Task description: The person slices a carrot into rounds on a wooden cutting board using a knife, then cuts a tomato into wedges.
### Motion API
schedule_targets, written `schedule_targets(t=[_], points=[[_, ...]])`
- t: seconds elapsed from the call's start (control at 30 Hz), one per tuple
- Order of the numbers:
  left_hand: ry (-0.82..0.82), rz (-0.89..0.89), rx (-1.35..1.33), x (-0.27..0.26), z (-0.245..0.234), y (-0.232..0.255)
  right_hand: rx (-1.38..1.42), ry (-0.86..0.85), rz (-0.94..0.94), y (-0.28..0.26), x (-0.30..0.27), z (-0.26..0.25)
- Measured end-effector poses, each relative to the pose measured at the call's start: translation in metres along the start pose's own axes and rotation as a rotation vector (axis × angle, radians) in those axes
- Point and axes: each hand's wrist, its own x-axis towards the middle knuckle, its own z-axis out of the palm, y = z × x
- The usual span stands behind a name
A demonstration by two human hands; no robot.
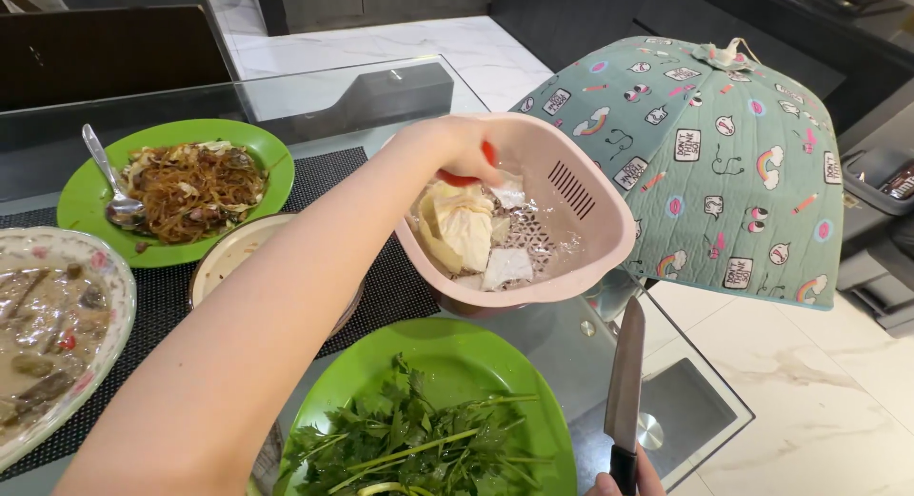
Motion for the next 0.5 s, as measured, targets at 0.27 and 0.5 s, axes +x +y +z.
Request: schedule_targets(t=[0.27,0.5], points=[[-0.01,-0.218,0.196,0.005,0.027,-0.022,-0.047,0.02,0.04,-0.005,-0.004,-0.002],[0.304,-0.034,-0.123,-0.004,0.062,-0.009,0.036,-0.018,0.148,-0.043,-0.025,0.017]])
